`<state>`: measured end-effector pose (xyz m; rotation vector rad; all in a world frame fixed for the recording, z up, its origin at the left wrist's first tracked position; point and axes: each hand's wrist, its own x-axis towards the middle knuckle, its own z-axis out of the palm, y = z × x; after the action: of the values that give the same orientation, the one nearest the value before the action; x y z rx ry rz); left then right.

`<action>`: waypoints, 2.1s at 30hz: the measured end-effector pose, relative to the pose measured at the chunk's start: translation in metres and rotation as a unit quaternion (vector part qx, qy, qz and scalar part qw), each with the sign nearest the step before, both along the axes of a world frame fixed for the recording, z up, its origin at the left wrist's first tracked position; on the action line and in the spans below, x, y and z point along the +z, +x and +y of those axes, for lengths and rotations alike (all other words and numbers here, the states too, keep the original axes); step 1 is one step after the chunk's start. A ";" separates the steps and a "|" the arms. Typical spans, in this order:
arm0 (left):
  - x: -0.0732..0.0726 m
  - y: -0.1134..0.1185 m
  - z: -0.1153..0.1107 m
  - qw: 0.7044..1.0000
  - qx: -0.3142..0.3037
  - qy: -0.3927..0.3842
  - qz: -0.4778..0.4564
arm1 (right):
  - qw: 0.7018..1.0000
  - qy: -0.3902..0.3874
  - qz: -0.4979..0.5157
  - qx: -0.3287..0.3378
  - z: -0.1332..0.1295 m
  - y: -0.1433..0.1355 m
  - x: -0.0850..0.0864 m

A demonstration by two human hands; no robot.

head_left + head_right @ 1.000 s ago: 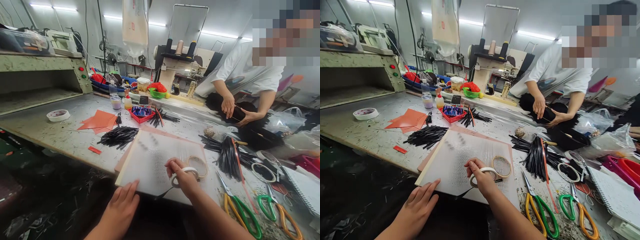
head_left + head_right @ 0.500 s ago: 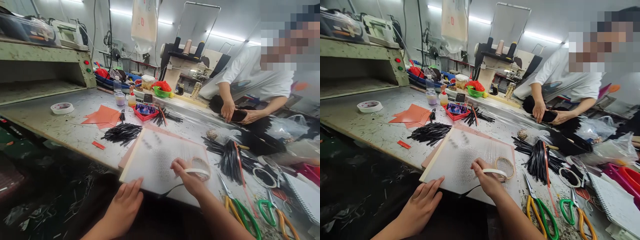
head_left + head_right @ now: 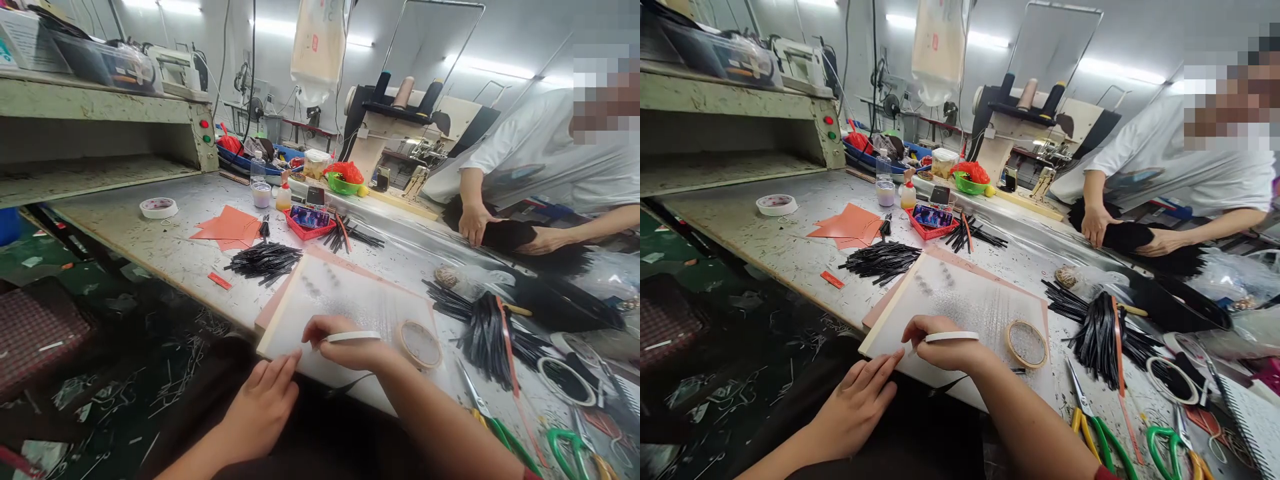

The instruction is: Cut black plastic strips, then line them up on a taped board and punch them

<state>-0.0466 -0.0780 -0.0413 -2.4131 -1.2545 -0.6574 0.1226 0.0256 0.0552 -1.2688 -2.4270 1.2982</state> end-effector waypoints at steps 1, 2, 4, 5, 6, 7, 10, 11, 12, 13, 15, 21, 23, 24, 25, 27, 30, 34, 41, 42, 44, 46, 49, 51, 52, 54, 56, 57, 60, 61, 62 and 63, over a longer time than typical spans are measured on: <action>0.001 -0.001 -0.001 1.000 -0.004 -0.001 -0.002 | 1.000 0.001 -0.004 0.015 0.002 -0.002 0.000; 0.003 -0.002 -0.003 1.000 -0.008 0.001 -0.007 | 1.000 0.002 -0.009 0.027 0.002 -0.003 0.000; 0.006 -0.005 -0.006 1.000 -0.017 0.015 -0.021 | 0.999 0.011 -0.017 0.046 0.002 -0.006 -0.001; 0.009 -0.006 -0.007 0.999 -0.021 0.027 -0.030 | 0.998 0.018 -0.020 0.054 0.000 -0.008 -0.001; 0.011 -0.007 -0.009 0.998 -0.024 0.042 -0.040 | 0.998 0.026 -0.023 0.061 -0.002 -0.010 -0.001; 0.013 -0.008 -0.011 0.997 -0.026 0.056 -0.048 | 0.997 0.033 -0.025 0.070 -0.005 -0.013 -0.002; 0.014 -0.009 -0.015 0.994 -0.033 0.082 -0.060 | 0.993 0.055 -0.025 0.097 -0.014 -0.021 -0.003; 0.013 -0.009 -0.016 0.994 -0.036 0.083 -0.058 | 0.992 0.068 -0.025 0.108 -0.017 -0.023 -0.004; 0.011 -0.010 -0.017 0.994 -0.041 0.080 -0.057 | 0.989 0.084 -0.028 0.120 -0.020 -0.025 -0.005; 0.009 -0.010 -0.017 0.995 -0.049 0.067 -0.059 | 0.985 0.102 -0.037 0.133 -0.022 -0.027 -0.005; 0.003 -0.011 -0.019 0.991 -0.061 -0.045 -0.108 | 0.976 0.135 -0.073 0.153 -0.024 -0.030 -0.006; 0.000 -0.012 -0.017 0.768 0.010 -0.518 -0.377 | 0.956 0.175 -0.162 0.170 -0.029 -0.031 -0.011; 0.000 -0.011 -0.014 0.725 0.007 -0.549 -0.416 | 0.952 0.181 -0.174 0.176 -0.030 -0.032 -0.012; 0.000 -0.010 -0.012 0.700 0.007 -0.563 -0.438 | 0.949 0.185 -0.179 0.179 -0.031 -0.032 -0.013; -0.001 -0.010 -0.010 0.677 0.011 -0.575 -0.458 | 0.947 0.190 -0.185 0.182 -0.031 -0.032 -0.014; -0.006 -0.008 -0.005 0.637 0.033 -0.590 -0.495 | 0.942 0.199 -0.193 0.189 -0.031 -0.032 -0.015; -0.014 -0.006 0.002 0.591 0.072 -0.592 -0.543 | 0.936 0.208 -0.201 0.202 -0.032 -0.034 -0.014; -0.020 -0.002 0.010 0.542 0.080 -0.597 -0.585 | 0.932 0.206 -0.221 0.203 -0.034 -0.036 -0.011; -0.010 0.006 0.016 0.497 0.073 -0.587 -0.635 | 0.932 0.188 -0.246 0.187 -0.036 -0.039 -0.004; -0.009 0.007 0.016 0.494 0.074 -0.584 -0.640 | 0.932 0.186 -0.248 0.186 -0.036 -0.040 -0.004; -0.008 0.008 0.016 0.490 0.078 -0.574 -0.651 | 0.931 0.187 -0.251 0.189 -0.036 -0.041 -0.004; -0.009 0.010 0.016 0.490 0.084 -0.564 -0.660 | 0.931 0.187 -0.248 0.193 -0.036 -0.041 -0.005; -0.013 0.011 0.017 0.495 0.084 -0.551 -0.667 | 0.938 0.173 -0.230 0.193 -0.034 -0.039 -0.009; -0.015 0.012 0.018 0.505 0.078 -0.542 -0.667 | 0.958 0.144 -0.185 0.167 -0.030 -0.037 -0.011; -0.016 0.012 0.018 0.511 0.076 -0.538 -0.666 | 0.969 0.123 -0.156 0.147 -0.026 -0.035 -0.012; -0.018 0.011 0.019 0.524 0.075 -0.531 -0.662 | 0.986 0.073 -0.099 0.112 -0.015 -0.029 -0.011; -0.019 0.010 0.020 0.535 0.077 -0.528 -0.655 | 0.993 0.015 -0.056 0.103 0.000 -0.022 -0.009; -0.019 0.010 0.021 0.539 0.078 -0.527 -0.652 | 0.994 -0.013 -0.035 0.103 0.009 -0.018 -0.007; -0.019 0.008 0.024 0.556 0.087 -0.529 -0.635 | 0.993 -0.086 0.043 0.072 0.035 -0.005 -0.001; -0.018 0.007 0.024 0.564 0.091 -0.532 -0.625 | 0.992 -0.095 0.067 0.051 0.042 -0.002 0.000; -0.017 0.006 0.024 0.572 0.095 -0.538 -0.612 | 0.991 -0.097 0.089 0.028 0.049 0.001 0.001; -0.015 0.004 0.023 0.581 0.098 -0.545 -0.596 | 0.989 -0.096 0.109 0.004 0.055 0.003 0.001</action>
<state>-0.0422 -0.0549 -0.0561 -2.2617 -3.1680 -2.1366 0.1253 0.0804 0.0565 -1.0905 -2.2043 1.6120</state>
